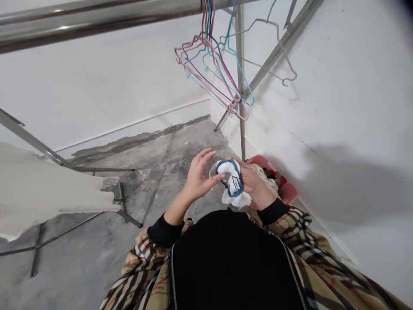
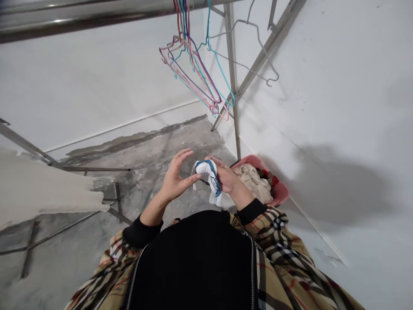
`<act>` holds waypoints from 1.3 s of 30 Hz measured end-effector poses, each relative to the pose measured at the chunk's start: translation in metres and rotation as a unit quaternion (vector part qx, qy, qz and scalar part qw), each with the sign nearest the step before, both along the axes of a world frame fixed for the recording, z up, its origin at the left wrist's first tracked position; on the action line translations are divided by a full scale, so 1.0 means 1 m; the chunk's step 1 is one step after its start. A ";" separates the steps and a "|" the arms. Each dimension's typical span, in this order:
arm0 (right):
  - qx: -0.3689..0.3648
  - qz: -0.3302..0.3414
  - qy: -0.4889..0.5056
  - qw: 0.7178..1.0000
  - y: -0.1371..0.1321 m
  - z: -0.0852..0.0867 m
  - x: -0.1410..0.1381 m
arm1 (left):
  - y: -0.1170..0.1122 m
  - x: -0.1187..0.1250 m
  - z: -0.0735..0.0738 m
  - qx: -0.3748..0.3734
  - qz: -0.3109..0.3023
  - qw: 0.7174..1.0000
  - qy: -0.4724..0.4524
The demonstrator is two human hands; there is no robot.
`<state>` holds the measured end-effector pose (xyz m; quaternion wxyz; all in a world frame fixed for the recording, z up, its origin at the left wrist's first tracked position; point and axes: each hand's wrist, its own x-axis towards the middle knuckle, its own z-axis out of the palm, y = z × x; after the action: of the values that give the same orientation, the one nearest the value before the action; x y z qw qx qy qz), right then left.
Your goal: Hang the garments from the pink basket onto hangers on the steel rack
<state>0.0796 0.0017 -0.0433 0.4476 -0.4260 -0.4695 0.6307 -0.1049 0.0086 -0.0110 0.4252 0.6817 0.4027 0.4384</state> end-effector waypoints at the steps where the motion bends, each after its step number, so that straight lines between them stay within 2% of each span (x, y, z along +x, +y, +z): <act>1: -0.018 0.001 0.036 0.999 -0.002 0.004 -0.004 | 0.003 0.002 -0.002 -0.014 -0.034 0.999 0.012; 4: -0.028 0.011 0.085 0.996 -0.006 0.014 -0.008 | 0.007 0.007 -0.013 -0.090 -0.109 0.989 0.045; 8: 0.040 -0.011 -0.009 0.999 -0.010 0.010 0.001 | 0.004 0.006 -0.024 -0.148 -0.063 0.986 0.044; 11: 0.072 -0.044 -0.047 0.995 -0.016 -0.008 0.005 | 0.003 0.003 -0.025 -0.203 0.007 0.979 -0.010; 14: 0.104 0.002 -0.119 0.987 -0.023 -0.036 -0.004 | 0.002 0.005 -0.023 -0.225 0.058 0.970 -0.063; 17: 0.128 0.040 -0.239 0.962 -0.024 -0.060 -0.015 | -0.002 0.006 -0.021 -0.232 0.060 0.966 -0.095; 20: 0.106 0.059 -0.309 0.943 -0.015 -0.068 -0.011 | -0.005 -0.002 -0.020 -0.212 0.059 0.972 -0.080; 22: 0.126 0.003 -0.320 0.939 -0.010 -0.061 0.003 | -0.005 -0.014 -0.022 -0.169 0.075 0.982 -0.046; 25: 0.181 -0.186 -0.298 0.919 -0.007 -0.040 0.027 | -0.009 -0.036 -0.031 -0.086 0.104 0.990 0.032; 27: 0.203 -0.259 -0.284 0.900 -0.009 -0.028 0.040 | -0.017 -0.049 -0.039 -0.084 0.098 0.989 0.072; 28: 0.212 -0.252 -0.288 0.899 -0.009 -0.024 0.045 | -0.022 -0.055 -0.042 -0.111 0.084 0.987 0.078; 29: 0.217 -0.213 -0.301 0.904 -0.008 -0.021 0.048 | -0.028 -0.059 -0.045 -0.150 0.065 0.984 0.072; 31: 0.215 -0.067 -0.343 0.912 -0.003 -0.017 0.053 | -0.040 -0.067 -0.049 -0.232 0.038 0.971 0.034; 32: 0.209 0.003 -0.365 0.907 0.001 -0.014 0.054 | -0.045 -0.070 -0.049 -0.264 0.037 0.964 0.007; 33: 0.207 0.049 -0.382 0.900 0.007 -0.010 0.055 | -0.049 -0.073 -0.048 -0.288 0.045 0.956 -0.022; 34: 0.214 0.061 -0.391 0.893 0.013 -0.004 0.056 | -0.052 -0.075 -0.046 -0.302 0.057 0.950 -0.049; 35: 0.234 0.040 -0.396 0.887 0.021 0.004 0.056 | -0.054 -0.077 -0.044 -0.309 0.067 0.946 -0.070; 37: 0.295 -0.070 -0.399 0.865 0.039 0.028 0.054 | -0.057 -0.077 -0.039 -0.310 0.074 0.944 -0.088; 39: 0.352 -0.182 -0.418 0.817 0.059 0.057 0.049 | -0.059 -0.075 -0.037 -0.306 0.063 0.947 -0.075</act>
<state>0.1288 0.0602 0.0135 0.4348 -0.5396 -0.7153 0.0904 -0.1803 -0.0502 -0.0476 0.6137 0.4574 0.5268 0.3697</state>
